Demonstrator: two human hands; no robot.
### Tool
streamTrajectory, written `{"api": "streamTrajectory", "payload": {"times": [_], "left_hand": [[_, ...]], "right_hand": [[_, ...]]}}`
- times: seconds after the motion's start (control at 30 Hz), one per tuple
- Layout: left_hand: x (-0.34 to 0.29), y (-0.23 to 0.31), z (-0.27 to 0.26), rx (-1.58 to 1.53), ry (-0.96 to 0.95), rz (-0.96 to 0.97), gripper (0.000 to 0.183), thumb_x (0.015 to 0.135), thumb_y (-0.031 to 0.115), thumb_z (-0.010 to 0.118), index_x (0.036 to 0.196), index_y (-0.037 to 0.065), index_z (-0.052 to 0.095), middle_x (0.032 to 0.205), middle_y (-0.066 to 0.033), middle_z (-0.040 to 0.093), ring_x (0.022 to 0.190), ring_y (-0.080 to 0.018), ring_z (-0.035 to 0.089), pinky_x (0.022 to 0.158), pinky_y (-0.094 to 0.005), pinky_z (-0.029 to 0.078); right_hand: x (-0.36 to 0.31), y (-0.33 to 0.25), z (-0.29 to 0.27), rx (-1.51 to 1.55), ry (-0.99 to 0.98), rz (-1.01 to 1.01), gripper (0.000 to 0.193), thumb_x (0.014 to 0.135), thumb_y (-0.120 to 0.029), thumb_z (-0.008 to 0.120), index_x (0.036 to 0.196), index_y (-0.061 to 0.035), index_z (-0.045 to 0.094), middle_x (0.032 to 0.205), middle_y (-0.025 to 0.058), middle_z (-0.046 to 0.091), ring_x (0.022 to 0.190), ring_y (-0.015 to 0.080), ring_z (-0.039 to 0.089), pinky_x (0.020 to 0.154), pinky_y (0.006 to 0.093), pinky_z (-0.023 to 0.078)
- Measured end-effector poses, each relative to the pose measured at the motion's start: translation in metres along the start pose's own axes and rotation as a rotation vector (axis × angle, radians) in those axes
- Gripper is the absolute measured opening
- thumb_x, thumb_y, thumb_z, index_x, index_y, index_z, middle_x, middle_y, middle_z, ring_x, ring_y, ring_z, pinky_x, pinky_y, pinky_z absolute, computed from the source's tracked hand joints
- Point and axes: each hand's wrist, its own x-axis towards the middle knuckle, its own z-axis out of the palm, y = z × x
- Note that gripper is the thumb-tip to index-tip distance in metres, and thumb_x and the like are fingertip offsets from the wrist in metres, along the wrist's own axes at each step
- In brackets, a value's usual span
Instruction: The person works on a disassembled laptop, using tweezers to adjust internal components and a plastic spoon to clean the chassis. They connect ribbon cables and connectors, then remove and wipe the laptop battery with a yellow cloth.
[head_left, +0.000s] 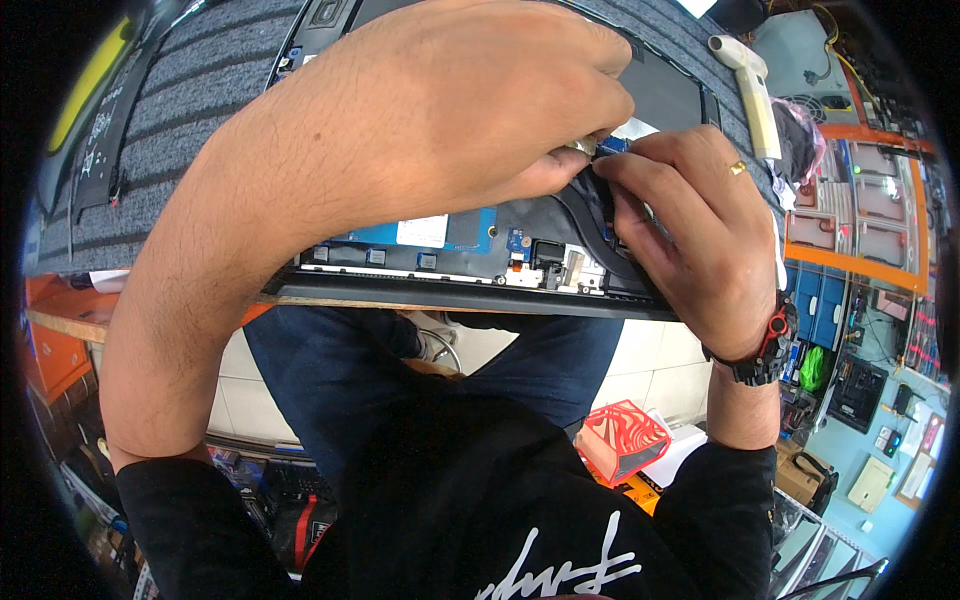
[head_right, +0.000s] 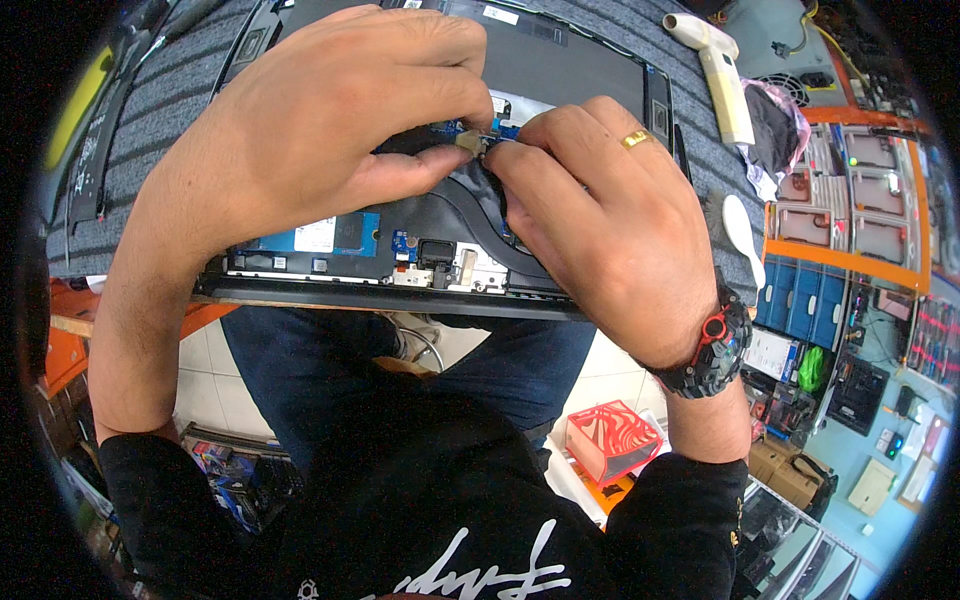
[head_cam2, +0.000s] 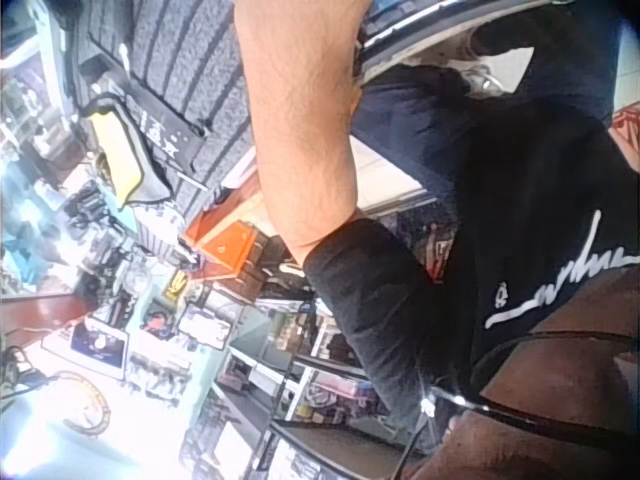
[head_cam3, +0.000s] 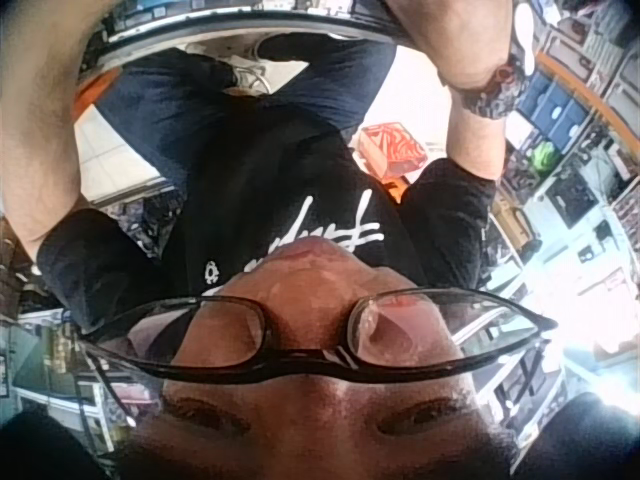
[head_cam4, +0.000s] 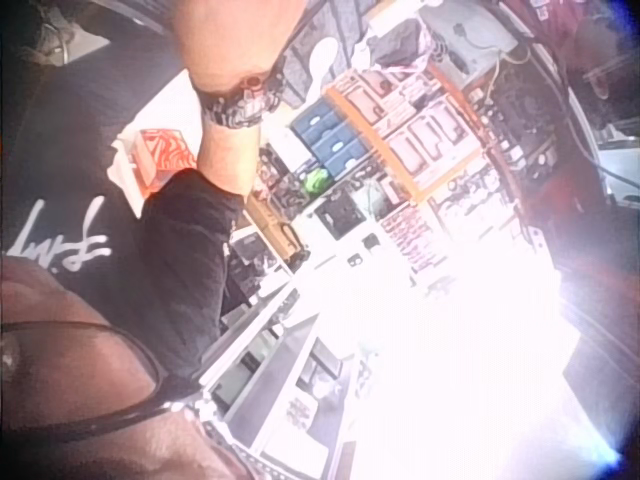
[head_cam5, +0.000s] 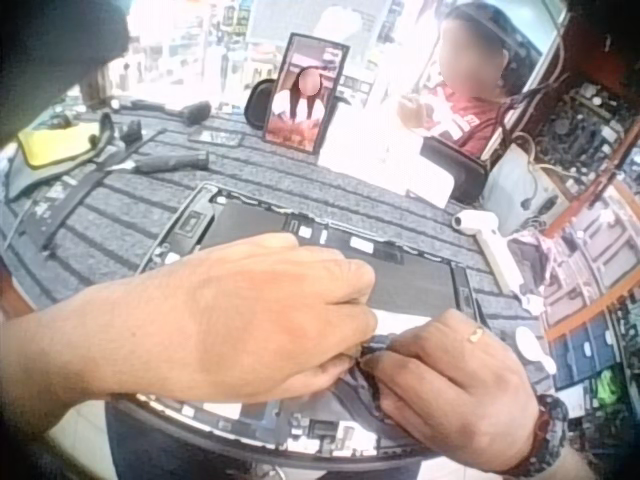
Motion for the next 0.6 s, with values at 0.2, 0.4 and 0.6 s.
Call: {"api": "streamTrajectory", "payload": {"times": [0.2, 0.4, 0.6], "left_hand": [[-0.0003, -0.0007, 0.0003, 0.001, -0.024, -0.006, 0.02, 0.099, 0.023, 0.071, 0.106, 0.004, 0.071, 0.105, -0.0094, 0.064, 0.104, -0.0249, 0.066, 0.089, -0.0391, 0.053], [-0.0001, 0.0007, 0.0005, 0.009, 0.005, -0.003, 0.019, 0.1, 0.022, 0.071, 0.105, 0.004, 0.071, 0.105, -0.0088, 0.064, 0.103, -0.0239, 0.066, 0.089, -0.0383, 0.052], [-0.0019, 0.0008, 0.0022, 0.026, -0.016, -0.024, 0.019, 0.099, 0.023, 0.072, 0.105, 0.004, 0.071, 0.106, -0.0088, 0.064, 0.103, -0.0239, 0.066, 0.089, -0.038, 0.052]], "right_hand": [[0.0009, 0.0001, -0.0005, -0.015, -0.018, 0.0, 0.035, 0.078, 0.004, 0.084, 0.112, -0.0025, 0.077, 0.108, 0.0128, 0.072, 0.097, 0.0317, 0.071, 0.08, 0.0402, 0.059], [0.0014, 0.0003, -0.0013, -0.015, -0.025, -0.006, 0.035, 0.078, 0.004, 0.084, 0.112, -0.0022, 0.077, 0.109, 0.0128, 0.072, 0.097, 0.0318, 0.071, 0.081, 0.0405, 0.059], [0.0006, 0.0004, -0.0014, -0.017, -0.018, -0.007, 0.036, 0.078, 0.004, 0.084, 0.113, -0.0018, 0.078, 0.108, 0.0128, 0.073, 0.097, 0.0314, 0.071, 0.08, 0.0398, 0.059]]}}
